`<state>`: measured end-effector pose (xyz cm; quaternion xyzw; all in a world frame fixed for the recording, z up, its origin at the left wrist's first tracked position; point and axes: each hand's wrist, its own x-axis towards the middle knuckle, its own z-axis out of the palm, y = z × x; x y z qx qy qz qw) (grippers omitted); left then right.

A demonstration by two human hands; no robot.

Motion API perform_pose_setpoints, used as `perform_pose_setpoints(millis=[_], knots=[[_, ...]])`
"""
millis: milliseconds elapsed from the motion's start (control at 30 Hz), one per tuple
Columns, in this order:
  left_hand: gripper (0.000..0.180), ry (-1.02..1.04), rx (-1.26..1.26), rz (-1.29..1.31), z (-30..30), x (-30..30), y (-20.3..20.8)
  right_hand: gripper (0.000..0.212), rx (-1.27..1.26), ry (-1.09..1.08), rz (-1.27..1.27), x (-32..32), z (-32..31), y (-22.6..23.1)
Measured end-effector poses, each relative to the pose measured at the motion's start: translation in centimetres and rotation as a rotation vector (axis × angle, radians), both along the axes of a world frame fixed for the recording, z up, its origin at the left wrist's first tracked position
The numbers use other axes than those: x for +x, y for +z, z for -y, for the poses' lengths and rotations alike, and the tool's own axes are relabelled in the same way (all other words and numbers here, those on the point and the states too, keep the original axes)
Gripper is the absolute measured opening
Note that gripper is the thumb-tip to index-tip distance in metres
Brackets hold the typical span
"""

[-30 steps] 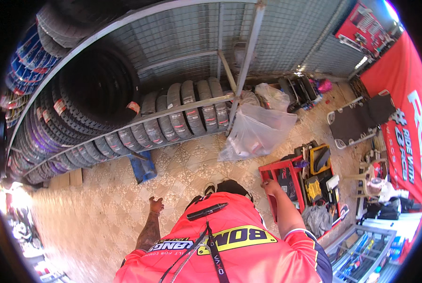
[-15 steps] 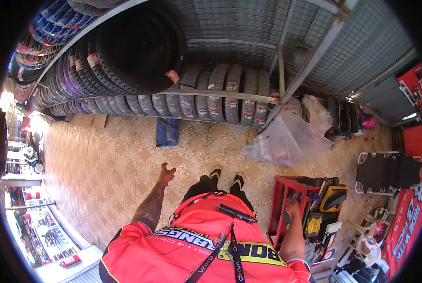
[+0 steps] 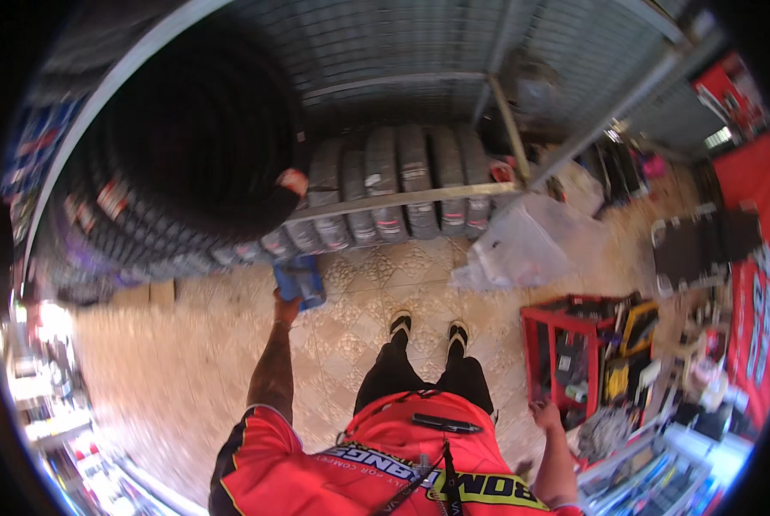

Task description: The person gathers small items from the floor and places them into a plastic bag, then moves around a workshop area handling a dustpan, a cloth, and a spray bottle. The person places the bag on a tire rack and continues to move items around the workspace.

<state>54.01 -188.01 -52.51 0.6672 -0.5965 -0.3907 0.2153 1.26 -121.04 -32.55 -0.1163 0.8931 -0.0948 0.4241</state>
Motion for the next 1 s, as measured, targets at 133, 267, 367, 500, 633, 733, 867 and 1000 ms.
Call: perform_pose_setpoints(millis=[133,267,367,500,633,733,867,1000], knots=[[0.085,-0.070,-0.047,0.152,5.8,0.6,-0.7,0.052,0.193,0.271,0.127,4.4,6.2,3.3],[0.086,-0.140,-0.034,0.249,10.4,0.4,-1.8,0.045,-0.050,0.127,-0.016,6.5,13.4,6.6],[0.087,-0.158,-0.042,0.306,11.9,-0.5,-2.8,0.041,-0.119,0.140,-0.003,7.4,17.3,8.2],[0.085,-0.222,0.075,0.365,12.8,-1.3,-3.3,0.041,-0.150,0.170,-0.009,8.3,18.9,8.7],[0.084,-0.268,0.208,0.319,12.9,-2.6,-3.5,0.044,-0.001,0.159,0.024,9.3,16.5,7.6],[0.084,-0.321,0.103,0.522,12.5,-3.0,-2.9,0.045,0.108,0.136,0.038,10.1,13.8,6.3],[0.083,-0.250,0.024,0.625,12.9,-3.3,-3.4,0.045,0.213,0.091,0.051,11.3,11.1,5.3],[0.075,-0.341,0.018,0.553,13.9,-2.1,-5.2,0.043,0.148,0.119,0.001,12.2,12.5,4.7]])
